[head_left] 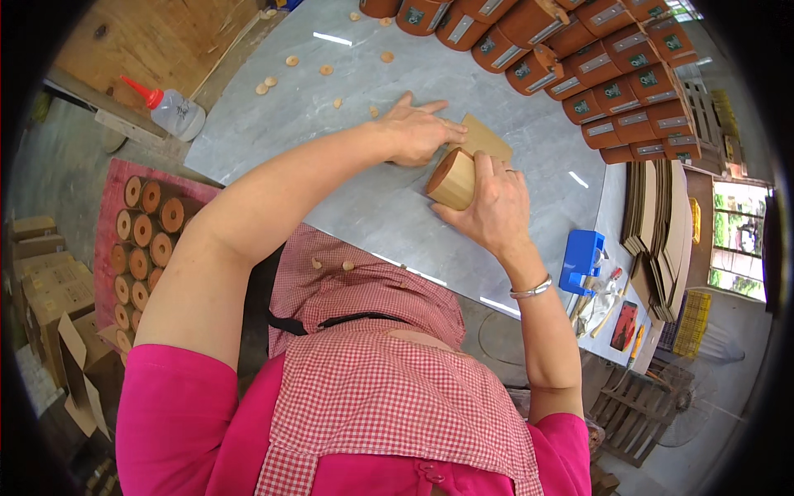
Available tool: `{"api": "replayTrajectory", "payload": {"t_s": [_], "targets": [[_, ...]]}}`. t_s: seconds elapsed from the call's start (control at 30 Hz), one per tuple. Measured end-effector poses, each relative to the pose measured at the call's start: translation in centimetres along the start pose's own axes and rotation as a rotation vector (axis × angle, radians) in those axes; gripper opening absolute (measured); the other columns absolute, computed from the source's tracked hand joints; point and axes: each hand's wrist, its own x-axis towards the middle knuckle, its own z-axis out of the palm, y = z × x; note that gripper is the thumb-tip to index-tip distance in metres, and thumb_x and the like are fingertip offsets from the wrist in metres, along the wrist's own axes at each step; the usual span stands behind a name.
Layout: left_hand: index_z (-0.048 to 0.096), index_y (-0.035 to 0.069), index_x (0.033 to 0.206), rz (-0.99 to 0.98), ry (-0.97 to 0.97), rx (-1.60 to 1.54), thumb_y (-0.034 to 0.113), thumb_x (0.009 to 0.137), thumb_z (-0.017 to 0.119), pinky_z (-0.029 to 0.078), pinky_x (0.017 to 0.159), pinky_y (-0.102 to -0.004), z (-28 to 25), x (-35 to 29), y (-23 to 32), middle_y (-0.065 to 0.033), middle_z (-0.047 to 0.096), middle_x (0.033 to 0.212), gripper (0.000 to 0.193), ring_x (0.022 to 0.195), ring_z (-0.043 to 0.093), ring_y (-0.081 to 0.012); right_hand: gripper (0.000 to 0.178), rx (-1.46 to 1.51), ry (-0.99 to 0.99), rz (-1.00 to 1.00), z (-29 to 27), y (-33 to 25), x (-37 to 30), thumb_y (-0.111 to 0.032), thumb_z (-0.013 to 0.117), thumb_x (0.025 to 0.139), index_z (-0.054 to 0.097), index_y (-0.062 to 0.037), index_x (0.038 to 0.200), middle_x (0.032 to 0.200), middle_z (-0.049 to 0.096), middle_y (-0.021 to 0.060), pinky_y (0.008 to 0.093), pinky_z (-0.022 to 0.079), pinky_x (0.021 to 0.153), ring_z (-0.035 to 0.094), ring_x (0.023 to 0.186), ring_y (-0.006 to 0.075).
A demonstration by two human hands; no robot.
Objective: The person is preparing and wrapping cylindrical wooden or bamboo components, including cleaning them with a cloth and solvent, and applying a cardboard sleeve.
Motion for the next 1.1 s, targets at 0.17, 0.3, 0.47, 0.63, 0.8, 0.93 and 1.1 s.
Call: {"api": "replayTrajectory", "payload": {"t_s": [0.17, 0.3, 0.47, 0.63, 0.8, 0.93, 1.1], "targets": [[0.050, 0.029, 0.150, 0.001, -0.016, -0.004, -0.002, 0.088, 0.053, 0.017, 0.121, -0.0692, 0.0, -0.1, 0.2, 0.0114, 0.038, 0.162, 0.070, 0.155, 0.022, -0.0242, 0.076, 0.051, -0.047, 0.012, 0.2, 0.8, 0.3, -0.042, 0.092, 0.058, 0.058, -0.0003, 0.111, 0.091, 0.069, 0.0190, 0.0429, 0.051, 0.081, 0.068, 0.087, 0.0352], [0.049, 0.029, 0.151, -0.006, -0.022, -0.028, -0.004, 0.087, 0.051, 0.016, 0.121, -0.0693, -0.1, 0.0, 0.3, 0.0113, 0.038, 0.162, 0.072, 0.155, 0.021, -0.0241, 0.078, 0.092, -0.142, 0.047, -0.1, 1.9, 1.4, -0.047, 0.091, 0.057, 0.061, -0.0001, 0.110, 0.092, 0.072, 0.0199, 0.0413, 0.054, 0.082, 0.071, 0.087, 0.0339], [0.049, 0.019, 0.150, -0.073, 0.029, -0.249, 0.004, 0.079, 0.056, 0.020, 0.123, -0.0608, 0.3, 0.6, -0.5, -0.0020, 0.041, 0.161, 0.073, 0.154, 0.024, -0.0277, 0.085, 0.197, -0.335, 0.133, -0.3, 3.2, 3.2, -0.051, 0.089, 0.057, 0.062, 0.0037, 0.117, 0.098, 0.073, 0.0238, 0.0416, 0.055, 0.089, 0.072, 0.095, 0.0377], [0.051, 0.012, 0.144, 0.332, 0.254, -0.877, 0.018, 0.076, 0.066, 0.035, 0.116, -0.0438, -0.2, -0.9, -0.5, -0.0129, 0.053, 0.145, 0.070, 0.141, 0.042, -0.0319, 0.090, 0.394, -0.421, 0.146, -0.3, 5.0, 4.4, -0.053, 0.087, 0.056, 0.062, 0.0040, 0.121, 0.108, 0.071, 0.0236, 0.0419, 0.055, 0.091, 0.070, 0.102, 0.0360], [0.055, 0.010, 0.140, 0.335, 0.240, -0.818, 0.038, 0.083, 0.074, 0.042, 0.108, -0.0434, 1.0, 0.2, -0.2, -0.0120, 0.058, 0.135, 0.066, 0.127, 0.054, -0.0313, 0.095, 0.414, -0.472, 0.228, -0.2, 5.9, 5.6, -0.056, 0.087, 0.052, 0.063, 0.0034, 0.121, 0.118, 0.066, 0.0232, 0.0423, 0.055, 0.093, 0.064, 0.114, 0.0373], [0.056, 0.011, 0.138, 0.289, 0.179, -0.799, 0.046, 0.086, 0.073, 0.043, 0.107, -0.0442, 1.0, 1.2, -0.3, -0.0127, 0.058, 0.135, 0.065, 0.124, 0.055, -0.0322, 0.096, 0.398, -0.432, 0.201, 0.5, 6.8, 5.3, -0.058, 0.087, 0.053, 0.062, 0.0024, 0.123, 0.117, 0.064, 0.0201, 0.0426, 0.052, 0.097, 0.062, 0.115, 0.0371], [0.062, 0.011, 0.134, 0.156, 0.081, -0.662, 0.052, 0.089, 0.068, 0.042, 0.107, -0.0465, -0.5, 3.0, -1.1, -0.0144, 0.060, 0.135, 0.061, 0.125, 0.055, -0.0342, 0.091, 0.080, -0.111, 0.035, -0.3, 4.8, 3.6, -0.060, 0.088, 0.060, 0.061, 0.0022, 0.121, 0.114, 0.063, 0.0174, 0.0447, 0.049, 0.096, 0.061, 0.110, 0.0366]]}}
